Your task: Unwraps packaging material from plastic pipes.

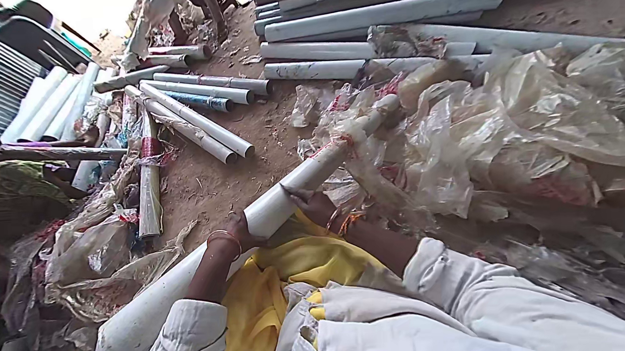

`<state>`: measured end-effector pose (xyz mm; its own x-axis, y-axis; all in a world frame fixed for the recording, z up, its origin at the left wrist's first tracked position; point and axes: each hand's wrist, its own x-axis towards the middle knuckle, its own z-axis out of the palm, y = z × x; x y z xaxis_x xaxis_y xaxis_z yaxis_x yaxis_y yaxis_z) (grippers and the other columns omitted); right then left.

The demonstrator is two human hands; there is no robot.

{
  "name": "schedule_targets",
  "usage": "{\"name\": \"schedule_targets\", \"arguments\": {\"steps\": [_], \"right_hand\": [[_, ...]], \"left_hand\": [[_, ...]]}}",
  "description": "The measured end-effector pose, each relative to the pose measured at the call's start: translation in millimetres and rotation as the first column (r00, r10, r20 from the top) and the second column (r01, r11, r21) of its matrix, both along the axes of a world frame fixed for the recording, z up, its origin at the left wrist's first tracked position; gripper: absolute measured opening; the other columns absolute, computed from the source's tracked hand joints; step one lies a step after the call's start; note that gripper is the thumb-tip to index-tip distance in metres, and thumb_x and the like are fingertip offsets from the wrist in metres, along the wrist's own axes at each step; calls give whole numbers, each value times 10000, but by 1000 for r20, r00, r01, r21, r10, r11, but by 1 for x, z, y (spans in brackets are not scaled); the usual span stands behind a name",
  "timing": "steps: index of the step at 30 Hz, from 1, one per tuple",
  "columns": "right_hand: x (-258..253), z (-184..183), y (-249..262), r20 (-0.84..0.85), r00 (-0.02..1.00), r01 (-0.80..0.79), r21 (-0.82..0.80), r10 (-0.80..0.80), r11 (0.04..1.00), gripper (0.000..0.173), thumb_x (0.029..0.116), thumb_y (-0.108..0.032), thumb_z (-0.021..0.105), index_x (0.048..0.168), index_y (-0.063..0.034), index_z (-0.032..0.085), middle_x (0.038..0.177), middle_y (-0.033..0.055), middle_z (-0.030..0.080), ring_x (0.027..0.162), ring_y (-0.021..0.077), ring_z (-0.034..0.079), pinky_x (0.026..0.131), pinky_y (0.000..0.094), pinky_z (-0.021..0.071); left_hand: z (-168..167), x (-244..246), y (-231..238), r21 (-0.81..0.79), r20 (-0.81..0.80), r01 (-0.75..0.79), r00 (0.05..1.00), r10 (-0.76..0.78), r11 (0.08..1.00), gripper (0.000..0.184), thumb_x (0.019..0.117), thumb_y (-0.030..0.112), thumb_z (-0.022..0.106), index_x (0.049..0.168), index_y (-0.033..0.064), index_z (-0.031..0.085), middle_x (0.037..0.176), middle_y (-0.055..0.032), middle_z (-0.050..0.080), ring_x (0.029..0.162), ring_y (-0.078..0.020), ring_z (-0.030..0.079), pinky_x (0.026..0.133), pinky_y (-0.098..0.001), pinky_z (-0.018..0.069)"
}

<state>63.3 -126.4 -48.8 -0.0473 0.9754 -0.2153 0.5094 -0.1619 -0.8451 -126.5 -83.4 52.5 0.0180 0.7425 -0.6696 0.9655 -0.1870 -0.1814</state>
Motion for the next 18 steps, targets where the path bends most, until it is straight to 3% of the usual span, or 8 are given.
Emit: {"name": "schedule_targets", "arguments": {"steps": [3,7,8,10,12,14,16,18], "right_hand": [[32,-21,10,-3,986,169,-33,-169,985,426,1129,-259,407,1518,-131,525,1363,221,649,1262,423,612,1077,608,426],[-28,7,-25,-101,974,-194,79,201,978,442,1122,-261,392,1539,-170,503,1355,158,670,1262,283,633,1096,459,442],[-37,8,-30,-85,966,-235,102,244,967,450,1118,-270,385,1549,-198,494,1330,155,683,1247,285,640,1086,466,448],[-25,-2,-24,-71,986,-142,78,148,987,443,1122,-263,385,1543,-190,502,1282,187,696,1202,339,656,1050,522,463],[13,-25,-1,-56,995,83,24,-81,996,424,1129,-255,402,1515,-137,532,1287,231,683,1192,411,650,1034,593,459],[40,-36,15,-58,983,174,-4,-174,985,429,1131,-257,394,1513,-114,530,1369,217,648,1278,408,607,1095,594,421],[22,-17,7,-117,992,54,14,-52,998,417,1129,-241,402,1483,-84,556,1367,212,649,1286,372,608,1105,555,422],[-21,6,-13,-140,973,-176,71,184,982,422,1124,-254,397,1501,-140,548,1348,177,667,1264,321,625,1086,520,436]], "left_hand": [[-4,2,5,0,-10,4,1000,-4,1000,1032,787,575,817,1498,-24,369,1429,-274,508,1327,-416,515,1070,-602,413],[-3,2,12,-11,16,24,1000,-23,1000,976,791,581,810,1456,-25,434,1382,-268,552,1304,-420,531,1054,-623,411],[-3,0,13,-3,30,30,999,-30,1000,946,786,579,814,1431,-20,468,1358,-263,571,1290,-420,541,1046,-627,414],[-4,-6,16,-10,41,22,999,-22,1000,939,777,578,825,1415,-15,475,1340,-260,580,1286,-417,542,1049,-628,410],[-7,-9,23,-32,44,11,999,-9,999,948,772,582,829,1418,-14,475,1337,-264,579,1287,-418,538,1055,-629,399],[-11,-11,34,-56,49,31,998,-28,998,921,772,591,825,1394,-9,506,1294,-263,604,1250,-417,562,1038,-630,413],[-10,-8,40,-91,78,26,997,-18,996,870,793,539,833,1382,-18,515,1283,-267,604,1236,-410,565,1038,-614,410],[-11,-11,44,-112,113,18,994,-5,994,839,810,505,832,1380,-20,512,1280,-264,605,1227,-404,569,1041,-605,415]]}}
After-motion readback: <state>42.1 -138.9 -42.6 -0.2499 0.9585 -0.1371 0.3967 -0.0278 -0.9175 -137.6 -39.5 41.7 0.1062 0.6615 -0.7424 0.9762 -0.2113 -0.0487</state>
